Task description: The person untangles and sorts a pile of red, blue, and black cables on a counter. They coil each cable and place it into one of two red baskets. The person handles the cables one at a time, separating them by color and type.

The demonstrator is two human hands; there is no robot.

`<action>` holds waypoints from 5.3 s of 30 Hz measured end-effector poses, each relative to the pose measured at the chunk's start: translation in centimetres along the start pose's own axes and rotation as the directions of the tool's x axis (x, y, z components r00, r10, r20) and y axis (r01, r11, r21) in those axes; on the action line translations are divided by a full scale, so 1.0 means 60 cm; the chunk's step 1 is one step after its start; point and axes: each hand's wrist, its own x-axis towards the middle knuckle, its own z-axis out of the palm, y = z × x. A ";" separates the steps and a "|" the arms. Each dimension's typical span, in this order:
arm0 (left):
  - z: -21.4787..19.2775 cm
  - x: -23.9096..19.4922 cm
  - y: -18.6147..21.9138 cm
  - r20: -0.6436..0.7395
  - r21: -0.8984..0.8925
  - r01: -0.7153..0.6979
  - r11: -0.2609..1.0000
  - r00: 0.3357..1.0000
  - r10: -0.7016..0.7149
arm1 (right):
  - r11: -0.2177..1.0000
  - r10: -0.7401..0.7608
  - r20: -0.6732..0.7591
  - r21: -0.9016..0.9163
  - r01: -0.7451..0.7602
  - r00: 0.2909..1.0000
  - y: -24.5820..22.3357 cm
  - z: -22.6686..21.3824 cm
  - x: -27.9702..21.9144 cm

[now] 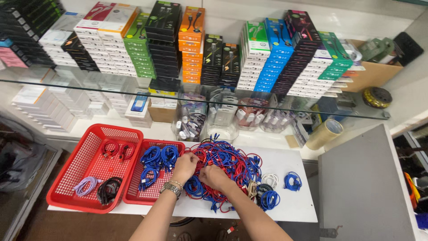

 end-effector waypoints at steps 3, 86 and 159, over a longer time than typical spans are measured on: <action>0.005 -0.020 -0.053 0.009 0.086 0.058 0.995 0.998 -0.059 | 0.946 -0.092 -0.111 -0.319 0.053 0.990 -0.015 0.053 0.006; -0.001 -0.001 0.204 0.216 -0.432 -0.487 0.759 0.761 0.611 | 0.802 -0.037 -0.188 0.581 0.141 0.982 0.097 -0.319 -0.081; -0.051 -0.019 0.261 -0.287 -0.385 -0.233 0.893 0.950 0.124 | 0.934 0.000 0.157 0.352 -0.056 0.988 -0.029 -0.354 -0.116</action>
